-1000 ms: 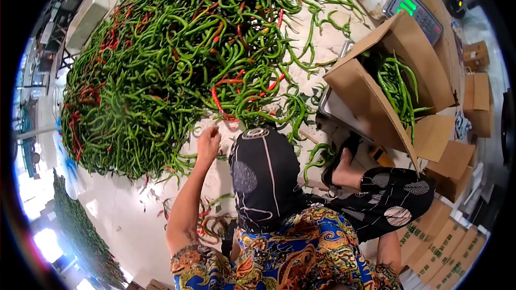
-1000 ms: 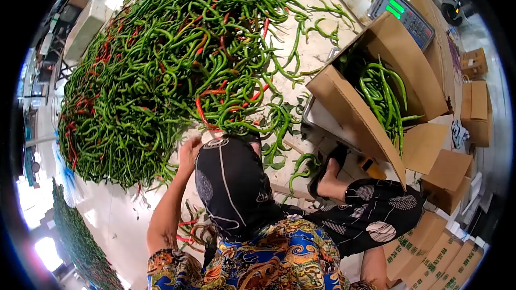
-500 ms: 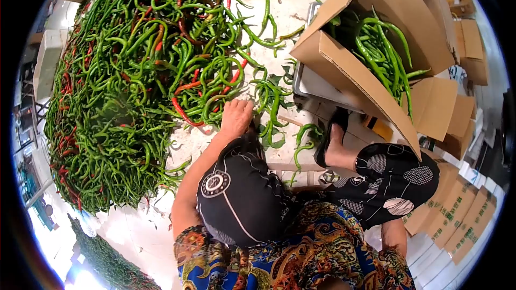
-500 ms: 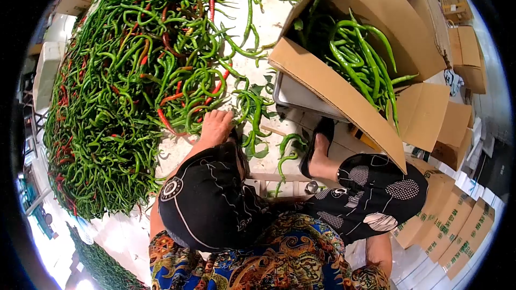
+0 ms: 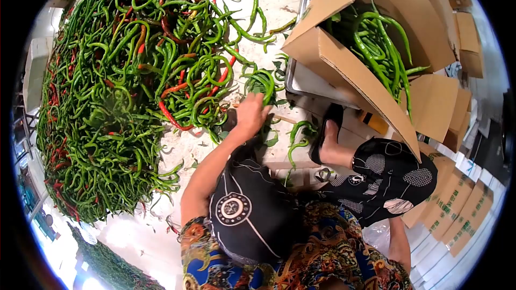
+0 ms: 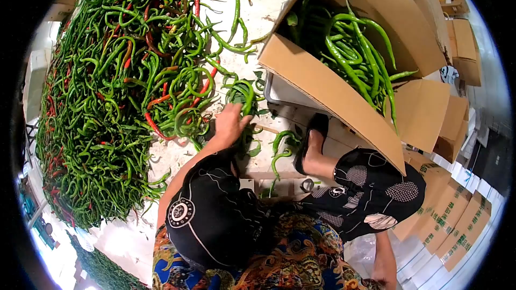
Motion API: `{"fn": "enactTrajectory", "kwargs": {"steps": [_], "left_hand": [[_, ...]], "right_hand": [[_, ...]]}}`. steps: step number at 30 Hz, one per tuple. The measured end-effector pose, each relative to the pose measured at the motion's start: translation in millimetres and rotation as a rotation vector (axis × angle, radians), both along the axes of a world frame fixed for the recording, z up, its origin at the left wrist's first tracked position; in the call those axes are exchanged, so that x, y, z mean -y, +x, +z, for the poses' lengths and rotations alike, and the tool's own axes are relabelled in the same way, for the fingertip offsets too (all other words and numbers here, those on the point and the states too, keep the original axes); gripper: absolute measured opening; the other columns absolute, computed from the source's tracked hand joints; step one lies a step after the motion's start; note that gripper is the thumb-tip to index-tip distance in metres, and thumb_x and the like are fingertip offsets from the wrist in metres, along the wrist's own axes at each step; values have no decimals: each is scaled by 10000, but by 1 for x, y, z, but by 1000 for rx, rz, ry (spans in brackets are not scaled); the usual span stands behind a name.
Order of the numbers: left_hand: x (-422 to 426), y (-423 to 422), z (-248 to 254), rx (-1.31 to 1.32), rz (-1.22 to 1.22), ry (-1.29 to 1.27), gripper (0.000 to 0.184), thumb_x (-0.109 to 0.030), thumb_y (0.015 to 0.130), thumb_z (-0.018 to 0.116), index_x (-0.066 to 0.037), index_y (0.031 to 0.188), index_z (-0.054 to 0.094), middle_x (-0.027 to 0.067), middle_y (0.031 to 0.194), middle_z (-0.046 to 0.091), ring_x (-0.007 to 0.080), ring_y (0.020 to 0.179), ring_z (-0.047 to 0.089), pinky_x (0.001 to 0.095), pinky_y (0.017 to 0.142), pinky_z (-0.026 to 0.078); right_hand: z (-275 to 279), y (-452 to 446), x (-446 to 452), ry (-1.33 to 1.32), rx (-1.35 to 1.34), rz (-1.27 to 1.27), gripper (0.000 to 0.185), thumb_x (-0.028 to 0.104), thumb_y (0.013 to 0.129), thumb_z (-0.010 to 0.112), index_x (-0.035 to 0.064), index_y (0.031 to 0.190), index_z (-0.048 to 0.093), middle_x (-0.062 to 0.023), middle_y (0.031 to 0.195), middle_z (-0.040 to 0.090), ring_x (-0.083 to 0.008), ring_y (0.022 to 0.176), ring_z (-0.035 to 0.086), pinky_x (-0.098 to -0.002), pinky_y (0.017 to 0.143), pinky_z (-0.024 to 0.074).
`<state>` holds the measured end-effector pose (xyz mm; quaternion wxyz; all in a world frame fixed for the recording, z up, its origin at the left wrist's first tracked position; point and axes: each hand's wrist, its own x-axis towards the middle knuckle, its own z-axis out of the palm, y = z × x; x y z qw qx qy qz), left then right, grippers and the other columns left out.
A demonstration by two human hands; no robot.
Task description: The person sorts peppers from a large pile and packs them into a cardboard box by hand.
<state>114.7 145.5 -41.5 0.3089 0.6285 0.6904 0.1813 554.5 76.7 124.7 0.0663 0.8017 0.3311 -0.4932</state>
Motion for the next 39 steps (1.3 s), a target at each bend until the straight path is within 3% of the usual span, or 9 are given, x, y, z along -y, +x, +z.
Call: {"fn": "enactTrajectory", "kwargs": {"steps": [6, 11, 15, 19, 22, 27, 32, 36, 39], "left_hand": [[7, 4, -8, 31, 83, -51, 267, -187, 749, 654, -29, 946, 565, 222, 963, 538, 403, 872, 593, 483, 700, 500], [4, -11, 38, 629, 362, -224, 258, -156, 834, 586, -26, 1046, 516, 230, 858, 611, 424, 787, 601, 467, 677, 476], [7, -17, 69, 622, 144, 1, 375, -103, 836, 600, -23, 1193, 519, 240, 997, 623, 410, 927, 611, 417, 811, 490], [9, -21, 97, 758, -243, -19, 452, -131, 833, 679, -14, 1248, 544, 178, 1174, 605, 301, 1082, 589, 379, 948, 444], [22, -58, 92, 342, -12, 120, 287, -118, 764, 713, -22, 1027, 649, 142, 1062, 640, 324, 997, 591, 392, 897, 456], [40, -153, 34, -485, 330, 1, 648, -216, 697, 767, -97, 1273, 495, 153, 1205, 526, 358, 1016, 544, 438, 866, 432], [49, -151, 32, 79, 425, 151, 241, -139, 751, 709, -26, 956, 654, 146, 881, 623, 354, 826, 605, 394, 742, 488], [42, -165, 117, 726, 791, 7, 229, -126, 862, 654, 8, 1046, 627, 17, 868, 642, 116, 740, 615, 264, 710, 505], [45, -181, 146, 955, 879, 133, 262, -134, 878, 644, -35, 1119, 610, 40, 927, 644, 92, 734, 582, 225, 648, 460]], "right_hand": [[145, -12, 63, -753, 354, 1492, 375, 385, 860, 597, 67, 1046, 668, -106, 929, 685, -265, 871, 626, -367, 826, 481], [164, -168, -30, 162, -392, 481, 183, 113, 892, 500, -5, 813, 615, -75, 700, 603, -175, 596, 564, -308, 594, 456], [16, -226, -79, 191, -691, -13, 434, 280, 947, 579, 25, 1293, 524, -75, 1259, 558, -168, 1167, 523, -288, 971, 405], [-51, -305, -106, 138, -913, -217, 368, 334, 896, 649, 22, 1089, 631, -68, 1061, 642, -152, 998, 584, -290, 909, 428], [-69, -318, -105, 211, -910, -258, 283, 286, 905, 644, 5, 938, 641, -78, 894, 677, -151, 851, 632, -283, 811, 486], [-62, -297, -108, 48, -971, -249, 262, 258, 881, 679, 22, 966, 602, -32, 812, 589, -117, 672, 530, -286, 692, 477], [-55, -288, -97, -77, -989, -391, 269, 227, 871, 693, 13, 1013, 613, -28, 885, 598, -89, 664, 496, -259, 650, 443], [-70, -271, -92, -144, -1057, -486, 228, 184, 875, 679, 5, 1001, 615, -6, 787, 568, -85, 625, 483, -244, 608, 428], [-68, -275, -95, -168, -1079, -494, 219, 178, 879, 673, 7, 1005, 619, -4, 775, 573, -84, 646, 525, -220, 589, 431]]}}
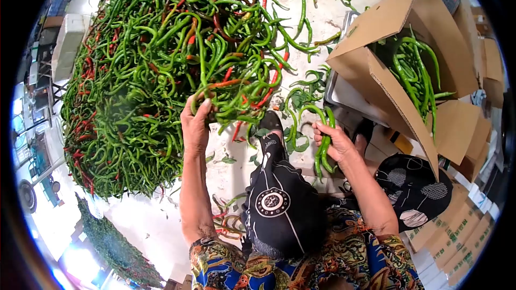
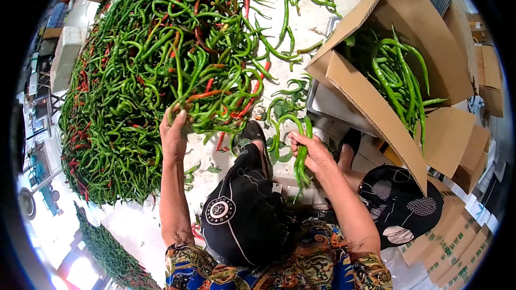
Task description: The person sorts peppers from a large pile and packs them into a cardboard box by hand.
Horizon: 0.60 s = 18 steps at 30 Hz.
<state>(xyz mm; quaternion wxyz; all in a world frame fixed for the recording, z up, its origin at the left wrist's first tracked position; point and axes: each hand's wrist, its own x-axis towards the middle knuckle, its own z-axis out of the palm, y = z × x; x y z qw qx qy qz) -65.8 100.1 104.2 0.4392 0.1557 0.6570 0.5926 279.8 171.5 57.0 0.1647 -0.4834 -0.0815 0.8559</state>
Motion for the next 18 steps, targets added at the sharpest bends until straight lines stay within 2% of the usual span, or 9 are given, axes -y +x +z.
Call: {"fn": "enactTrajectory", "kwargs": {"steps": [1, 4, 6, 9, 11, 13, 16, 17, 18], "left_hand": [[0, -1, 8, 41, 72, 60, 259, -149, 892, 643, -52, 1129, 602, 48, 957, 645, 91, 736, 568, 210, 627, 436], [-2, -7, 45, 159, 199, 272, 275, -158, 901, 657, -51, 1142, 580, 70, 1000, 635, 108, 756, 566, 217, 606, 449], [-3, -11, 70, 394, 133, 493, 284, -203, 906, 659, -76, 1144, 571, 64, 1031, 590, 112, 712, 505, 205, 566, 412], [-11, -12, 75, 576, 65, 665, 314, -286, 916, 640, -88, 1139, 543, 23, 1030, 543, 95, 644, 428, 216, 515, 284], [-18, -3, 78, 613, 43, 738, 315, -299, 915, 635, -88, 1132, 546, 21, 1021, 542, 95, 639, 426, 224, 523, 289], [-27, 9, 81, 706, 39, 805, 308, -295, 922, 622, -85, 1138, 554, 14, 1002, 533, 95, 639, 419, 228, 530, 289], [-43, 31, 72, 688, 21, 863, 311, -304, 918, 624, -100, 1149, 585, 39, 1084, 598, 100, 661, 420, 239, 543, 294], [-47, 43, 71, 691, 30, 855, 304, -293, 911, 630, -113, 1153, 585, 54, 1118, 616, 106, 643, 424, 248, 550, 314], [-52, 47, 66, 700, -12, 842, 297, -293, 896, 645, -103, 1116, 580, 57, 1090, 612, 121, 633, 443, 263, 562, 347]], "right_hand": [[3, -2, -2, 16, 10, 4, 218, 177, 879, 673, 10, 1008, 619, -3, 778, 577, -83, 656, 537, -216, 589, 434], [7, -7, -8, 58, -16, 20, 220, 178, 878, 674, 21, 1022, 619, -10, 799, 604, -83, 685, 571, -206, 600, 455], [17, -15, -13, 98, -49, 27, 220, 177, 877, 676, 23, 1024, 620, -11, 806, 609, -82, 689, 572, -206, 607, 459], [39, -31, -15, 133, -96, 98, 256, 133, 827, 719, 26, 1037, 618, -43, 898, 652, -104, 734, 600, -221, 634, 473], [44, -42, -16, 155, -128, 167, 326, 104, 772, 759, 24, 1055, 616, -66, 968, 668, -115, 817, 612, -232, 667, 489], [56, -58, -15, 220, -173, 238, 430, 120, 780, 748, 6, 1157, 576, -103, 1079, 642, -134, 883, 614, -255, 709, 484], [70, -84, -26, 324, -344, 334, 556, 179, 805, 734, -12, 1278, 512, -141, 1233, 564, -155, 935, 605, -283, 760, 495], [77, -93, -32, 247, -416, 285, 598, 218, 826, 718, -14, 1319, 470, -141, 1270, 535, -155, 954, 600, -278, 748, 501], [79, -101, -34, 187, -593, 192, 620, 276, 852, 699, -5, 1341, 441, -131, 1224, 564, -147, 973, 594, -266, 718, 511]]}}
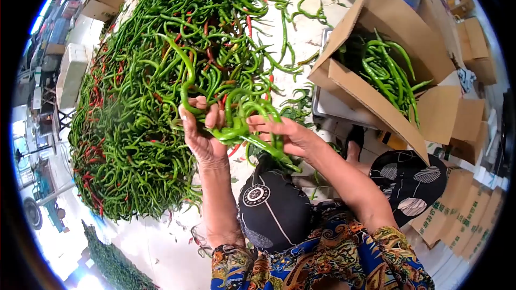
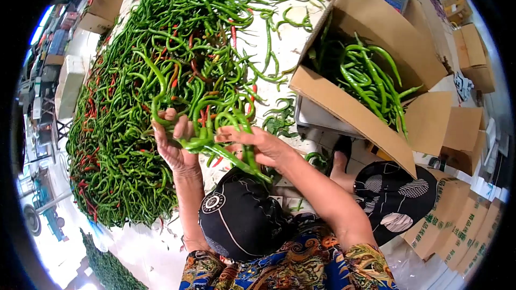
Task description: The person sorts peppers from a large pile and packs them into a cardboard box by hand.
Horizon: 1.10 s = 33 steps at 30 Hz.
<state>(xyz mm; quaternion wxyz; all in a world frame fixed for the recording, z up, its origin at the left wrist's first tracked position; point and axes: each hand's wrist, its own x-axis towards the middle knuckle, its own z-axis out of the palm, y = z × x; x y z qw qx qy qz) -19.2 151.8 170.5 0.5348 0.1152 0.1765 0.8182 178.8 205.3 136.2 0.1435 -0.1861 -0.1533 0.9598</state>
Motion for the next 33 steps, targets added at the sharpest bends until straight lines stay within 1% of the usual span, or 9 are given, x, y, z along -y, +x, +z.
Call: {"fn": "enactTrajectory", "kwargs": {"steps": [2, 3, 8, 10, 12, 16, 22, 28, 33], "left_hand": [[-5, 15, -5, -132, 39, -77, 299, -295, 870, 676, -96, 1068, 573, 63, 1057, 605, 141, 632, 468, 277, 569, 366], [-7, 24, 0, -164, 64, -151, 307, -287, 844, 704, -95, 1038, 562, 64, 1034, 591, 154, 653, 485, 275, 571, 361], [-7, 21, -8, -171, -54, -119, 282, -161, 897, 628, -79, 1149, 535, 60, 1075, 560, 202, 903, 516, 325, 859, 449], [-9, 16, -7, -226, -73, -245, 274, -138, 896, 622, -70, 1149, 542, 70, 1069, 567, 207, 926, 526, 325, 866, 456], [-14, 17, -8, -200, -48, -326, 237, -84, 883, 592, -32, 1112, 561, 73, 1016, 594, 192, 883, 553, 323, 835, 467], [-18, 22, -7, -274, -37, -505, 327, -99, 891, 634, -33, 1200, 549, 59, 1039, 639, 134, 864, 589, 256, 765, 483], [-10, 18, -11, -412, -153, -490, 439, -77, 823, 687, -40, 1233, 535, 44, 1067, 630, 114, 874, 597, 211, 679, 462], [-2, 23, -7, -417, -213, -524, 458, -56, 787, 704, -40, 1215, 541, 35, 1056, 622, 107, 841, 593, 205, 652, 462], [-5, 24, 2, -491, -343, -506, 395, -63, 810, 699, -23, 1179, 563, 65, 1045, 664, 93, 778, 610, 178, 580, 452]], "right_hand": [[23, -10, -7, -91, -25, -20, 592, 327, 876, 670, 16, 1329, 451, -108, 1153, 602, -139, 945, 605, -268, 701, 522], [17, -14, -11, 96, 9, 24, 504, 342, 901, 639, 34, 1270, 486, -76, 1061, 634, -141, 893, 623, -280, 699, 531], [13, -28, -26, 41, 141, -90, 308, 81, 832, 700, 35, 1110, 577, -25, 965, 646, -140, 870, 646, -309, 808, 548], [19, -23, -31, -69, 178, -86, 339, 48, 779, 744, -58, 1071, 608, -128, 991, 688, -193, 901, 673, -303, 885, 525], [14, -25, -34, -12, 193, -84, 254, 100, 835, 697, -41, 1041, 645, -108, 879, 709, -154, 738, 686, -261, 689, 568], [17, -19, -44, -42, 83, 25, 195, 221, 950, 557, 41, 1010, 601, -22, 842, 658, -64, 612, 585, -188, 456, 449], [23, -11, -48, -176, 121, -114, 185, 160, 904, 617, 21, 1024, 632, -78, 838, 697, -153, 678, 693, -278, 575, 591], [20, -8, -50, -5, 103, -78, 218, 185, 902, 639, 11, 1034, 627, -75, 843, 687, -165, 700, 685, -295, 615, 594], [30, -13, -41, -10, 78, -91, 330, 107, 856, 689, -8, 1146, 582, -96, 1039, 652, -183, 857, 669, -323, 770, 584]]}}
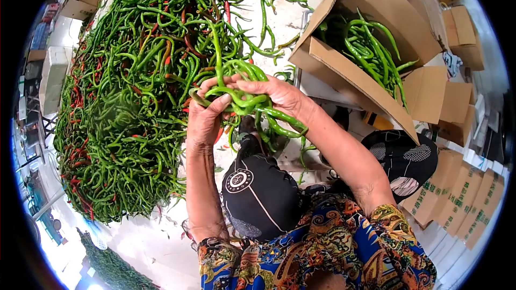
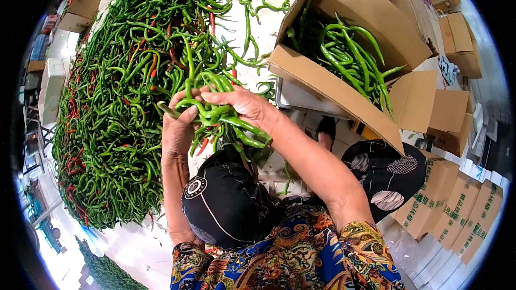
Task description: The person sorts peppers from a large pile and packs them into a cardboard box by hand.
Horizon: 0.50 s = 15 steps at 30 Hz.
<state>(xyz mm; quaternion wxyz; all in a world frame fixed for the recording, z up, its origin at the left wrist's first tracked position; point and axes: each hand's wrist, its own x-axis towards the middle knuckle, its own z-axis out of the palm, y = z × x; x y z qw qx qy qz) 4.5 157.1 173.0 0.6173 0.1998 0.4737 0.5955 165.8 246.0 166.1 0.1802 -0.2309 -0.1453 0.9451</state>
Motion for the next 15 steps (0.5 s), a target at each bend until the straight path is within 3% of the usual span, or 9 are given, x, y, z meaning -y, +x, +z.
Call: {"fn": "enactTrajectory", "kwargs": {"steps": [3, 5, 9, 10, 13, 15], "left_hand": [[1, -2, 0, 37, -7, 22, 436, -79, 804, 705, -17, 1209, 556, 85, 1069, 670, 121, 795, 624, 227, 597, 460], [4, -7, -5, 57, -77, 1, 490, -111, 794, 721, -14, 1238, 537, 74, 1052, 667, 128, 802, 622, 224, 599, 449], [7, -3, -15, 208, 62, 84, 519, -151, 807, 714, -10, 1268, 522, 91, 1094, 635, 161, 850, 606, 248, 613, 442], [9, -4, -19, 158, 61, 84, 466, -228, 829, 709, -54, 1226, 541, 57, 1075, 609, 152, 826, 569, 241, 617, 407], [14, -5, -24, 196, 66, 60, 424, -220, 834, 700, -59, 1196, 548, 61, 1059, 605, 153, 808, 546, 244, 607, 394], [15, -3, -21, 114, 72, 29, 345, -189, 836, 678, -56, 1137, 576, 61, 990, 611, 136, 768, 530, 233, 586, 372]], "right_hand": [[-2, 5, 1, 106, 70, 2, 373, -7, 806, 683, -29, 1159, 565, -119, 1075, 638, -200, 968, 651, -323, 886, 539], [-2, 14, -2, 136, 109, 23, 367, -14, 792, 688, -28, 1139, 570, -119, 1063, 639, -202, 985, 648, -320, 883, 538], [-5, 28, -6, 177, 170, -188, 302, -13, 786, 687, 9, 1070, 588, -100, 1029, 646, -159, 882, 641, -271, 791, 542], [-4, 34, -7, 179, 145, -212, 286, -13, 788, 684, 19, 1059, 598, -91, 1030, 643, -157, 900, 634, -279, 805, 536], [3, 41, -10, 238, 69, -175, 275, -10, 791, 677, 20, 1054, 605, -92, 1035, 638, -158, 917, 627, -291, 827, 532], [7, 43, -9, 279, 159, -208, 261, 5, 805, 664, 13, 1060, 607, -99, 1043, 633, -164, 938, 626, -295, 847, 526]]}}
